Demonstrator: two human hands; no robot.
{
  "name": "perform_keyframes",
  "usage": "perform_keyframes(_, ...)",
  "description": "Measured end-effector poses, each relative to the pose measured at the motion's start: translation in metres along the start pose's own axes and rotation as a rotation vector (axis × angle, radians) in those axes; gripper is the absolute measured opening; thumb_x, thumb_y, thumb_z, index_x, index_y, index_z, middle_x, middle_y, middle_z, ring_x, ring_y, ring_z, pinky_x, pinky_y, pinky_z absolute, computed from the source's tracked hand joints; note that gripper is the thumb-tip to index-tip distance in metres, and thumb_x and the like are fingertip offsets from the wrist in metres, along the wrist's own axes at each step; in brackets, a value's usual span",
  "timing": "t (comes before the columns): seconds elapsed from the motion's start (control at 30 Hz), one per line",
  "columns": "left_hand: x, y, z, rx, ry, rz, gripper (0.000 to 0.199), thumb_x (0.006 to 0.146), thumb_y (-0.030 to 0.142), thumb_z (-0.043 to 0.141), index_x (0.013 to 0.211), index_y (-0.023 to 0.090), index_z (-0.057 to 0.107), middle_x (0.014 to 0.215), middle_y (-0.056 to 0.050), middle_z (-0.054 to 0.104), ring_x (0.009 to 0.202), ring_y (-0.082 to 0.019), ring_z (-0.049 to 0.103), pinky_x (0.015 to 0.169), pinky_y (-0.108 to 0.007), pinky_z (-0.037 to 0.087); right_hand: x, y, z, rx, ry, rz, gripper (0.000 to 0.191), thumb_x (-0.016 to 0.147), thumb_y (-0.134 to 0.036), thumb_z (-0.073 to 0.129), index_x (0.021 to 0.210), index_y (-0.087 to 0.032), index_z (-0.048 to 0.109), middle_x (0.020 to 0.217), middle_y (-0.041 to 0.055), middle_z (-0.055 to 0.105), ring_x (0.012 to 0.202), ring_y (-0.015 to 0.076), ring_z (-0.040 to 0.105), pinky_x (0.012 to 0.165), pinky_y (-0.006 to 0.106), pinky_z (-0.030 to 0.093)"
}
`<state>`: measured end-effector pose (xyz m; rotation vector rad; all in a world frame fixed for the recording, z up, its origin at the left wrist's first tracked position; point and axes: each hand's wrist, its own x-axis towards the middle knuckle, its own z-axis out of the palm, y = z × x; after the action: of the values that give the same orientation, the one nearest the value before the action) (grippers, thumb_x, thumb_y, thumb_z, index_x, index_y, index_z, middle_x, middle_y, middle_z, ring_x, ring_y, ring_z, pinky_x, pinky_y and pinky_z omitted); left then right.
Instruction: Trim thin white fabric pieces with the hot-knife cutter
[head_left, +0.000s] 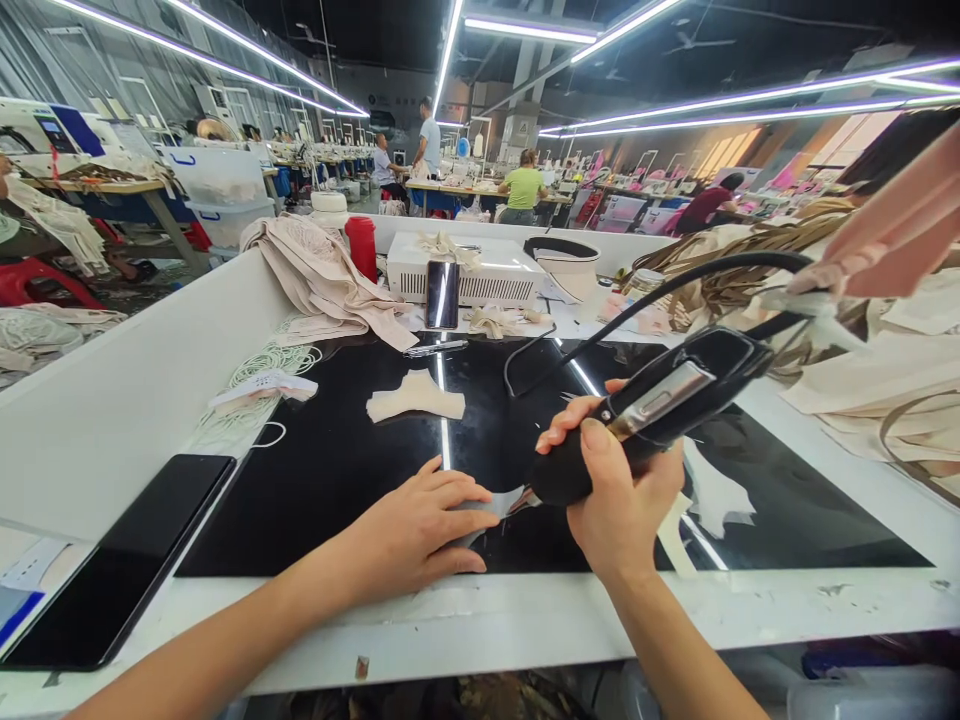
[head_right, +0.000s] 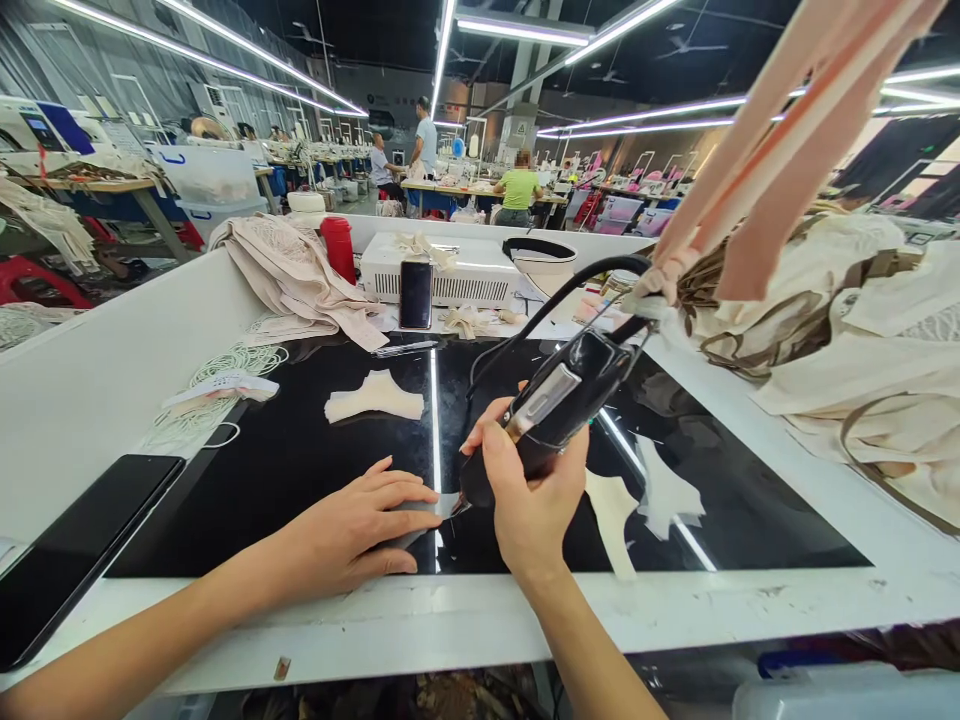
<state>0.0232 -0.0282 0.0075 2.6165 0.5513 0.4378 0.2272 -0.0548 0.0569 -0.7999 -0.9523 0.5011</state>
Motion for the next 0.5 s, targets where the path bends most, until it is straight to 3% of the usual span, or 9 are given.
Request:
perform_keyframes(0.17, 0.001, 0.001, -0.003, -0.007, -0.009, 0.01, 0.039, 0.103, 0.042, 0.065, 0.139, 0.028, 0.067, 0.144, -0.009, 0.066, 0.136, -0.028, 0.059, 0.128, -0.061, 0.026, 0.011, 0.0, -0.008, -0.002, 0.107, -0.08, 0.036, 0.082, -0.032, 0.082, 0.11, -0.026, 0.06, 0.078, -0.0063, 0.069, 0.06, 0.0138, 0.062, 0.057, 0.032, 0.057)
perform_keyframes(0.5, 0.0, 0.0, -0.001, -0.008, -0.032, -0.009, 0.039, 0.102, 0.039, 0.068, 0.139, 0.027, 0.066, 0.145, -0.009, 0.065, 0.139, -0.029, 0.057, 0.128, -0.065, 0.024, 0.009, 0.004, -0.012, -0.008, 0.068, -0.077, 0.032, 0.087, -0.029, 0.08, 0.112, -0.027, 0.06, 0.08, -0.0066, 0.069, 0.062, 0.0133, 0.063, 0.06, 0.031, 0.058)
